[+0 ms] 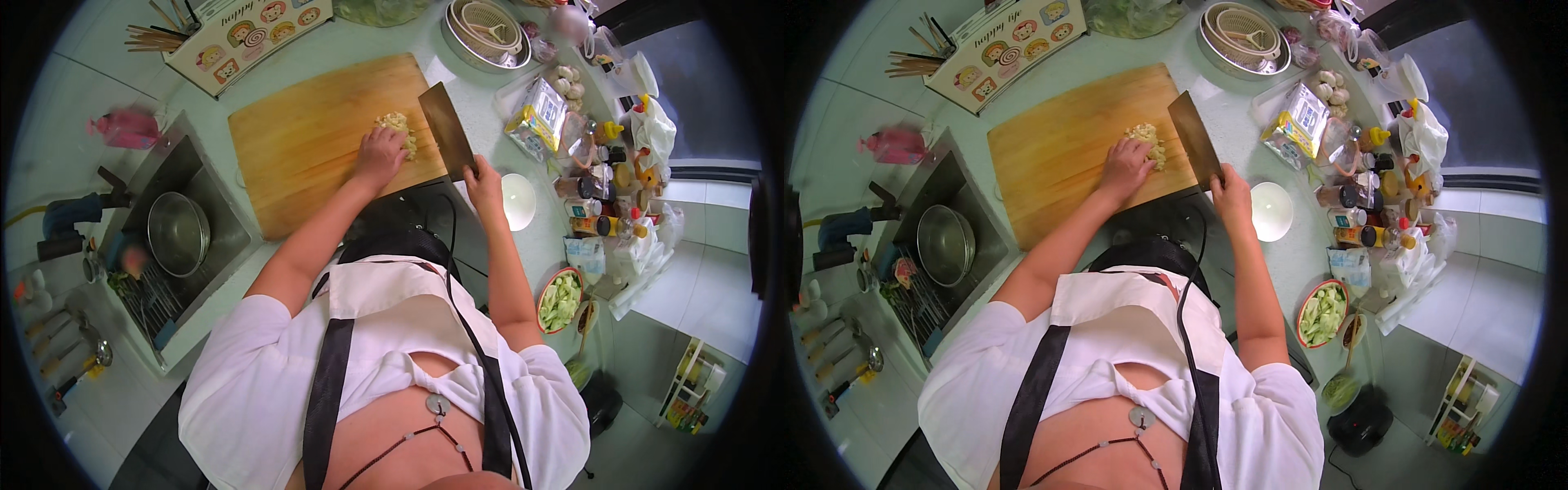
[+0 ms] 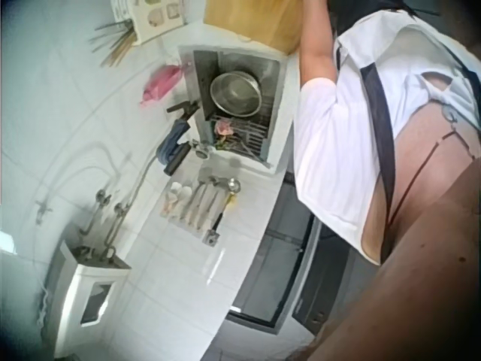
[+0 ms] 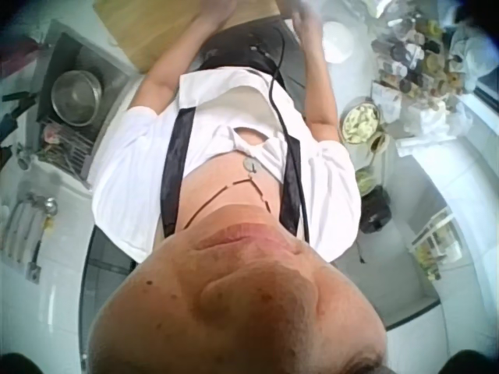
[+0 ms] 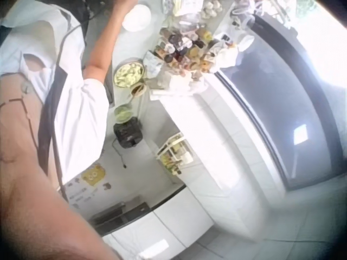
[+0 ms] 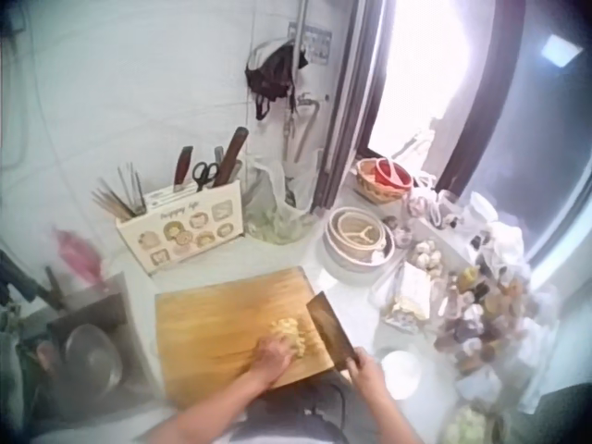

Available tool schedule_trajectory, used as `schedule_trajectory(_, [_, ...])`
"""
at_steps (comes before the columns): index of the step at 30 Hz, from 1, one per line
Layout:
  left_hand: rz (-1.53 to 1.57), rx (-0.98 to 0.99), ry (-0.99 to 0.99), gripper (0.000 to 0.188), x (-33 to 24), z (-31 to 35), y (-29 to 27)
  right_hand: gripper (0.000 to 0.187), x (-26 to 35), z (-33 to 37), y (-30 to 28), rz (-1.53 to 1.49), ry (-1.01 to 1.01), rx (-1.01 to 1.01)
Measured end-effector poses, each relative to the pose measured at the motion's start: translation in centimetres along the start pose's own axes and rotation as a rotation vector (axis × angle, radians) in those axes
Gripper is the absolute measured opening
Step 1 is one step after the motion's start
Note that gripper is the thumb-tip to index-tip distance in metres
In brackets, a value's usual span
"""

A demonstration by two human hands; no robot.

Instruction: The person cleans a knife in a pot of water, then uses it to mince several cloves of garlic on a wooden board before scraping them into a bowl and putting the board away.

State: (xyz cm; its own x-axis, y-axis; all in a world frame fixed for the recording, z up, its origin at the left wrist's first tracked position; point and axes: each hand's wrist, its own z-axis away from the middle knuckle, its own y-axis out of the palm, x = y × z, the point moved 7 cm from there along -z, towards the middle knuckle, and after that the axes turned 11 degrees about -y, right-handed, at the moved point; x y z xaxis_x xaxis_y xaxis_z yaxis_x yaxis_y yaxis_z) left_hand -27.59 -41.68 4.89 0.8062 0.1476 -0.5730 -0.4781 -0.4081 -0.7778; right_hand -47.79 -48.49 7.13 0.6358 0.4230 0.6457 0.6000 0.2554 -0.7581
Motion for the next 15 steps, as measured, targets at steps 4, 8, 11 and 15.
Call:
schedule_trajectory(4, [-0.122,0.005,0.003,0.027,-1.4,-0.6,1.8,0.017,-0.3,0.1,-0.5,-0.048,-0.009,0.0])
schedule_trajectory(8, [-0.131,0.008,0.099,0.022,-0.7,0.2,3.9,0.018,-0.3,0.5,-1.3,0.029,-0.049,0.076])
schedule_trajectory(11, [-0.132,0.002,0.163,0.022,-0.9,1.0,3.6,0.018,-0.2,0.8,-1.7,0.022,-0.067,0.127])
schedule_trajectory(15, [-0.051,-0.15,0.219,0.017,-2.4,2.3,0.7,0.017,0.5,1.2,-2.4,0.035,-0.209,0.133])
